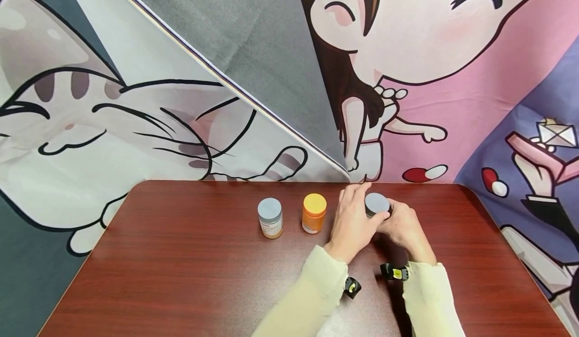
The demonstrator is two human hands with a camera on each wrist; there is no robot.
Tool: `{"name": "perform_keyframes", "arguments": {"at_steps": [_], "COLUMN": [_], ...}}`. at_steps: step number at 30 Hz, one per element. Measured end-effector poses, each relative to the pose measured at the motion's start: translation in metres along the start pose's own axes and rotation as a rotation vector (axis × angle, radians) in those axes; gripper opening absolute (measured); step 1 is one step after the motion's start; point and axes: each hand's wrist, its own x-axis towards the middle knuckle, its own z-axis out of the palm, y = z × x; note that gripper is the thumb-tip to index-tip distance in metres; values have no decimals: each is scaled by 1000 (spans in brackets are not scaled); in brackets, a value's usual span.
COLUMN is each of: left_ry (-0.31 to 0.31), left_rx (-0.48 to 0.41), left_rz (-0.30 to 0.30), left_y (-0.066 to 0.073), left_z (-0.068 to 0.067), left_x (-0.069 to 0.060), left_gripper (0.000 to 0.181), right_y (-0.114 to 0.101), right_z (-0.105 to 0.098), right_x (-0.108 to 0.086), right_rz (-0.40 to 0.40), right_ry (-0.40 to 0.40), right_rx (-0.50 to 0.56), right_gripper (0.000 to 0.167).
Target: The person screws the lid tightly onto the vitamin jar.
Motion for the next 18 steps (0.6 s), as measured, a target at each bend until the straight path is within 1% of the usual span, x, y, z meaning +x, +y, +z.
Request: {"name": "perform_keyframes", "arguments": {"at_steps": [3,10,14,18], "left_ry": [11,-6,-19,-65], "left_rx": [13,26,37,64], "left_rz": [-1,-11,11,56], "left_y": [1,3,2,-1], "left_z": [2,3,3,1], "left_x": [-1,-1,-1,0], "left_gripper": [66,63,61,59], "right_y": [1,0,0,0], "right_z": [1,1,1,1], "right_x": [0,1,0,0], "right_rz": [6,7,9,12], "right_ry": [-4,3,7,11], "right_rx": [-6,12,19,29], "right_gripper": [42,40,40,39]}}
